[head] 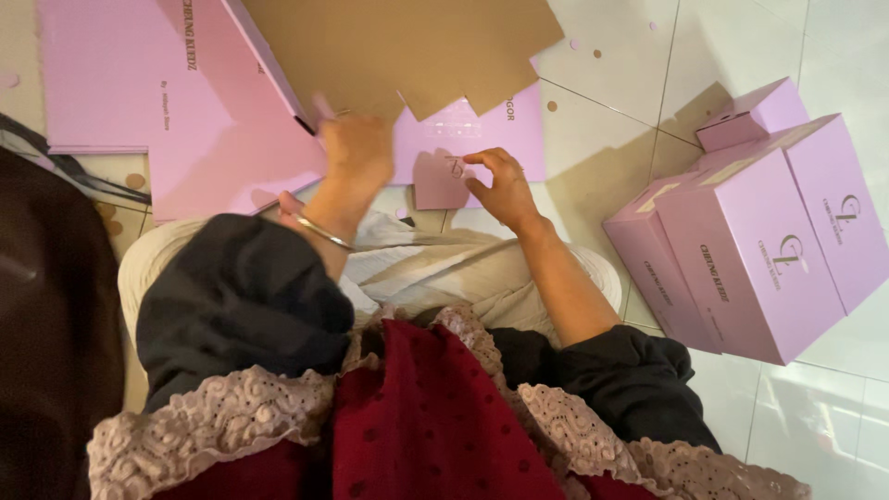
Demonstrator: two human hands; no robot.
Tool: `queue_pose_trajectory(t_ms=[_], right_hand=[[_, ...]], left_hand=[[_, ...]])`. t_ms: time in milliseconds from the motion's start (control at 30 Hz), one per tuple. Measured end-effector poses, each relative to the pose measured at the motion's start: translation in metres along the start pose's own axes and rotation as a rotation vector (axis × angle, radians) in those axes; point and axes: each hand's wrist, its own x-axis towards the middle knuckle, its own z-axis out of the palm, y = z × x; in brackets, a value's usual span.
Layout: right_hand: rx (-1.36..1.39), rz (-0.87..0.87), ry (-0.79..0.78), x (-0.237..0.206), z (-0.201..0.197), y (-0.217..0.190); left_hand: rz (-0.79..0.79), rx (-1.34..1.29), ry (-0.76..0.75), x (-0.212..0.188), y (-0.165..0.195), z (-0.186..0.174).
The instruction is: The person assembles pink shoe boxes by folding and tucking cardboard flaps into place. They handle multiple flat-packed box components, fold the sides, and secure the flaps to form rectangular boxes. The person repeats this process for several boxes, stacking the completed ones nearby.
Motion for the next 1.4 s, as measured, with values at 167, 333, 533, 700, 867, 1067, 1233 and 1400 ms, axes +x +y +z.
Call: queue_pose_trajectory(t_ms=[167, 333, 533, 700, 867, 1067, 1233, 1400], right_hand=[[-0.212, 0.115, -0.007, 0.003, 0.000, -0.009], [-0.470, 0.004, -0.025, 0.030, -0.004, -0.016], [-0.506, -0.106, -0.233, 0.055, 0.009, -0.020], [-0.739, -0.302, -0.142, 0.061, 0.023, -0.017], [-0.864, -0.441, -0.077, 0.062, 0.023, -0.023], [-0.706, -0.276, -0.250, 0.054, 0.033, -0.044], [-0.663, -0.271, -0.513, 0.018, 0.048, -0.053], [-0.564, -0.277, -0.520, -0.012, 0.045, -0.046]], left_hand=[[-0.297, 0.080, -0.078, -0.011, -0.068, -0.042], [-0.314, 0.015, -0.005, -0.005, -0.065, -0.043], [-0.135, -0.091, 0.118, 0.002, -0.031, -0.025], [-0.213, -0.257, -0.118, -0.001, -0.025, -0.029], [-0.209, -0.293, -0.077, 0.001, -0.021, -0.035], [-0.172, -0.393, -0.118, 0.004, -0.015, -0.050], [-0.074, -0.437, -0.133, 0.007, 0.000, -0.071], [0.029, -0.432, -0.223, -0.012, 0.018, -0.075]])
